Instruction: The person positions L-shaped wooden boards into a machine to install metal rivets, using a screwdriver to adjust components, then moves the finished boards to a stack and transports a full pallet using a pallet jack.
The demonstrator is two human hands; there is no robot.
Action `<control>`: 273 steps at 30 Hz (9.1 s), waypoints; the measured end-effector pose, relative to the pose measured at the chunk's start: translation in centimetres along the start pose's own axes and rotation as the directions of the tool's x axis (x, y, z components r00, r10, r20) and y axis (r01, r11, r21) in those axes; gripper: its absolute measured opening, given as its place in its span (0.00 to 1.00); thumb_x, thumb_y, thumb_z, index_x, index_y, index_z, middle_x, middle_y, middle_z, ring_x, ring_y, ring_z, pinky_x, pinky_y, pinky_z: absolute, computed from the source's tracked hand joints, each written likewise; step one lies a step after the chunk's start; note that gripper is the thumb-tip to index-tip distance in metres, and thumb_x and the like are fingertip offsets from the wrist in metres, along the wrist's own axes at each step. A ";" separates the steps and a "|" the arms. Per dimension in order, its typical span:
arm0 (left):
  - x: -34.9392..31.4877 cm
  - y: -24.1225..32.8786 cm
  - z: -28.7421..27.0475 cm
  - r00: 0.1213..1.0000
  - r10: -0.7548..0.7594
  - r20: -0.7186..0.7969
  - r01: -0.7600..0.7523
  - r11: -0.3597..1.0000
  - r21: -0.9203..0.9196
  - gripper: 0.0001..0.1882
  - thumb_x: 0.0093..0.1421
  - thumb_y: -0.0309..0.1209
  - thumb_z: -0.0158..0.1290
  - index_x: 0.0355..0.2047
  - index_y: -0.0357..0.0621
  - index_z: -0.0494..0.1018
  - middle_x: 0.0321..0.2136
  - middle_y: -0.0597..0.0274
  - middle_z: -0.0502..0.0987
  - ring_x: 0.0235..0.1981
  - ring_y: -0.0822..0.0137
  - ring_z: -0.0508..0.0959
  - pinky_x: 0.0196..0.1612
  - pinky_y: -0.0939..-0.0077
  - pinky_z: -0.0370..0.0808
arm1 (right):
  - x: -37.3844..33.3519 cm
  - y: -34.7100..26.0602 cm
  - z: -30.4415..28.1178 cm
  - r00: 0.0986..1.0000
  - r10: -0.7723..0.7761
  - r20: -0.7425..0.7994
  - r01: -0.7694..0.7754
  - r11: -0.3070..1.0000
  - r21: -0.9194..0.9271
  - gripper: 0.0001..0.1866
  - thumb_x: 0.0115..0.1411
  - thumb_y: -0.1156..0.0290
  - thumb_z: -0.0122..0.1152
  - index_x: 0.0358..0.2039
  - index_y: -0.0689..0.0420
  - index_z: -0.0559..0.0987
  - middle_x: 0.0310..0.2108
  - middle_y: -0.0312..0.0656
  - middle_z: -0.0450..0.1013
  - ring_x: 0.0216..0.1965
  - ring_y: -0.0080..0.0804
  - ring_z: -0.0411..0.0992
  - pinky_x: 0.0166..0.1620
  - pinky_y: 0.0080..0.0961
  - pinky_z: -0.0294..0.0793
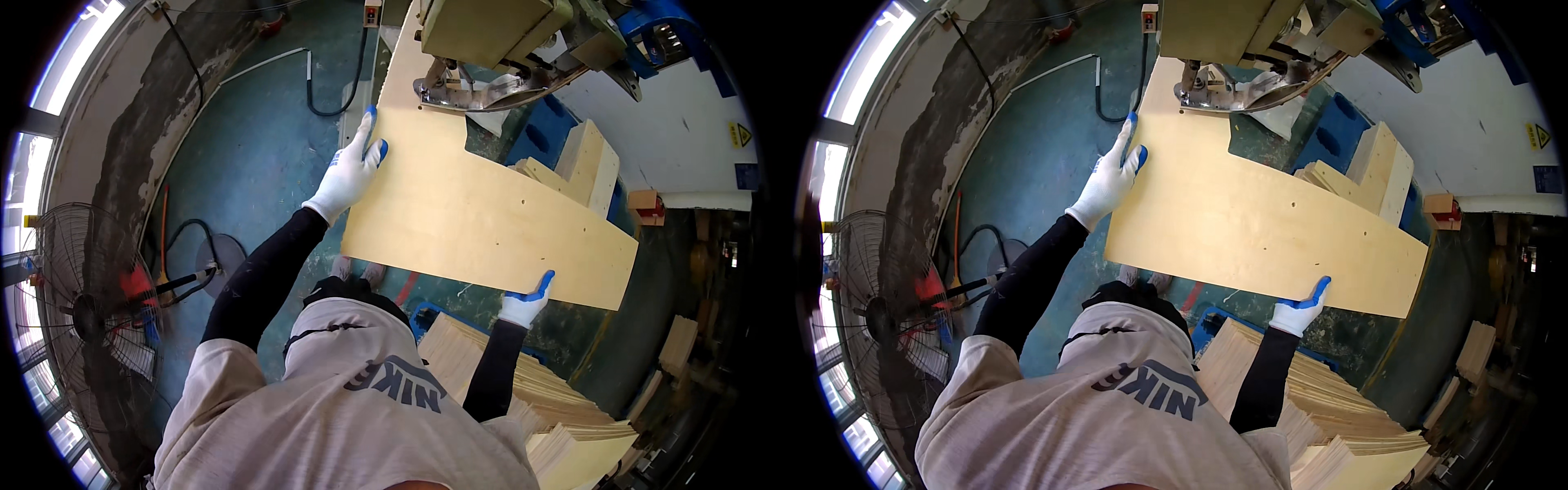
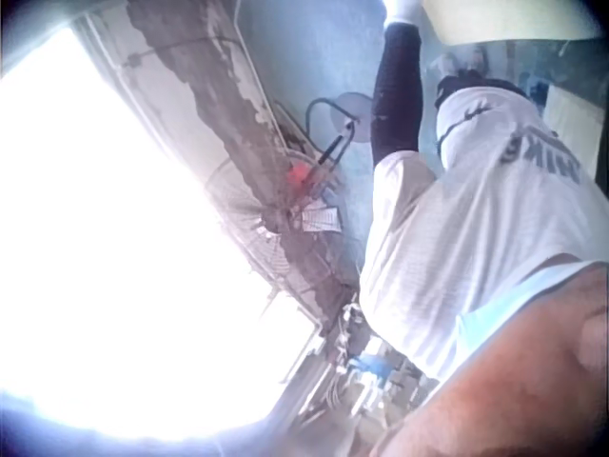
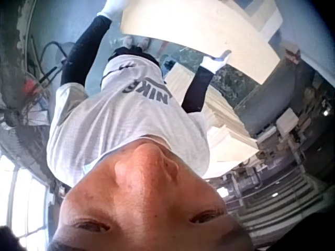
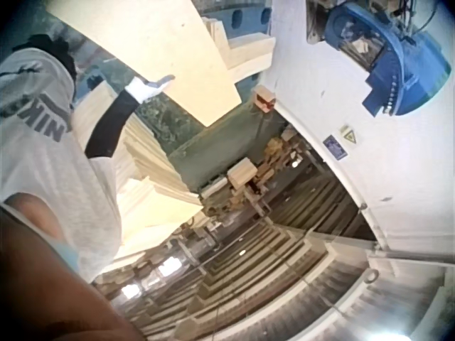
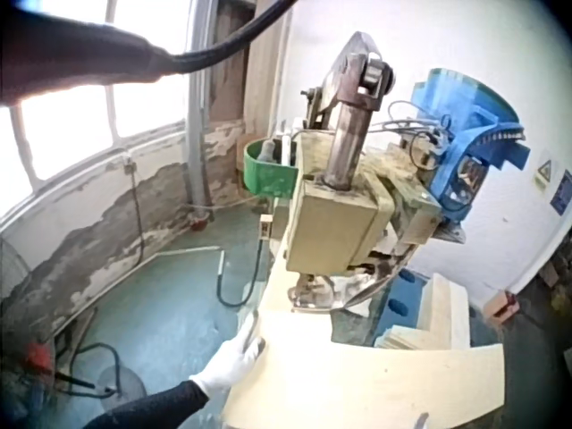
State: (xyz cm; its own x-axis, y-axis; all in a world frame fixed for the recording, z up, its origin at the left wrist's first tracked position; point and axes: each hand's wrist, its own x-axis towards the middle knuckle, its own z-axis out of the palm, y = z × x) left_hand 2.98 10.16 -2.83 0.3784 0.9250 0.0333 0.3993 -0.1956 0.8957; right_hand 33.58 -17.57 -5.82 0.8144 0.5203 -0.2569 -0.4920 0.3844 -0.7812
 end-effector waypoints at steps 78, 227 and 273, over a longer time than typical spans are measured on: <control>3.9 -6.5 -20.6 0.999 -0.036 -0.023 0.022 0.906 -0.424 0.35 0.73 0.33 0.50 0.73 0.32 0.49 0.74 0.53 0.53 0.72 0.65 0.58 0.72 0.71 0.57 | -5.1 12.5 15.6 0.999 0.043 -0.003 -0.042 0.992 0.115 0.21 0.75 0.61 0.51 0.62 0.59 0.71 0.57 0.41 0.74 0.56 0.33 0.74 0.59 0.34 0.74; -1.4 -20.7 -49.7 0.907 -0.258 -0.333 0.320 0.936 0.148 0.32 0.71 0.35 0.53 0.71 0.37 0.57 0.68 0.58 0.65 0.61 0.72 0.69 0.62 0.81 0.63 | -5.2 17.8 21.6 0.992 0.118 -0.039 -0.116 0.992 0.043 0.23 0.74 0.64 0.51 0.65 0.58 0.66 0.59 0.42 0.71 0.59 0.36 0.71 0.60 0.39 0.73; 6.4 -18.8 -54.0 0.909 -0.185 -0.374 0.251 0.958 0.137 0.30 0.69 0.34 0.56 0.66 0.31 0.65 0.63 0.55 0.71 0.59 0.69 0.72 0.63 0.75 0.67 | -5.6 16.7 22.5 0.999 0.024 -0.033 -0.019 0.991 0.136 0.24 0.74 0.58 0.51 0.65 0.58 0.68 0.60 0.42 0.71 0.59 0.36 0.72 0.61 0.35 0.72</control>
State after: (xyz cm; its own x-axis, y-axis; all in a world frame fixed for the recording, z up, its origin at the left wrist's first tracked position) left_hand -47.19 37.30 4.52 -0.0419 0.9987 0.0302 0.5919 0.0005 0.8060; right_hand 13.86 3.04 -4.65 0.8122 0.5037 -0.2944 -0.5448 0.4745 -0.6914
